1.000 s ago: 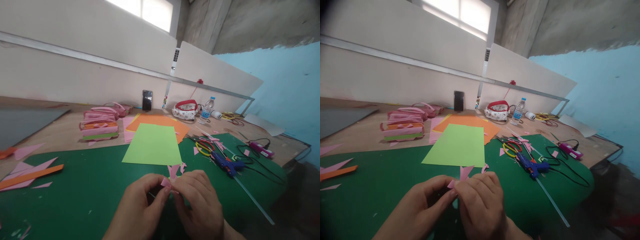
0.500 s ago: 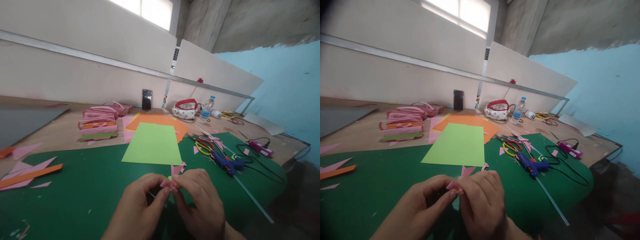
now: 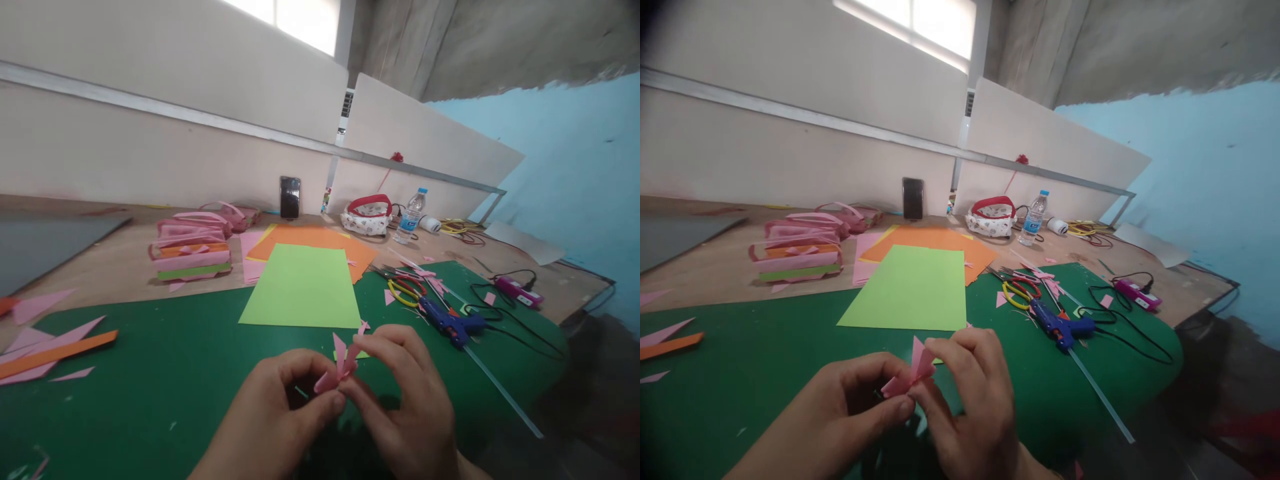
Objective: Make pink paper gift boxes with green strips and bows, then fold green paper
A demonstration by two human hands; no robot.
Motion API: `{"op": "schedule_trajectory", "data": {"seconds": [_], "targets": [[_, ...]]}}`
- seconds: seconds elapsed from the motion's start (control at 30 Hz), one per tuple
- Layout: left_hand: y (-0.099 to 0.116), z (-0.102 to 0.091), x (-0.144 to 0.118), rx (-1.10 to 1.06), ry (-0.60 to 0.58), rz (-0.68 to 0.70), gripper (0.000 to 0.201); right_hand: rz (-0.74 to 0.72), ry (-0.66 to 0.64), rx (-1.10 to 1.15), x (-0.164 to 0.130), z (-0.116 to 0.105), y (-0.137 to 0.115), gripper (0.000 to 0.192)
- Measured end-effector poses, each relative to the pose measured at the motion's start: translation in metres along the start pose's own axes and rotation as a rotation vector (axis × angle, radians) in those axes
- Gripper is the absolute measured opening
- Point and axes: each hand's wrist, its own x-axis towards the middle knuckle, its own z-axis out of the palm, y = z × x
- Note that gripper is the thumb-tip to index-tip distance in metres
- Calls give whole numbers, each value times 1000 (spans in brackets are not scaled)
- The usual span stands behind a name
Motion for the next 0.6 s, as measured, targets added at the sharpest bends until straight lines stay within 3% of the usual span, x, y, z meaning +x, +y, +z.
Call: {"op": "schedule_trajectory", "data": {"seconds": [0.17, 0.3, 0.6], "targets": [[1, -1, 0, -115, -97, -44, 16, 184, -149, 191, 4, -7, 0, 22], [3, 0, -2, -143, -39, -85, 23, 285, -224, 303, 4, -9, 3, 24], [4, -1, 0, -123, -32, -128, 30, 347, -151, 308, 2, -8, 4, 32]]}}
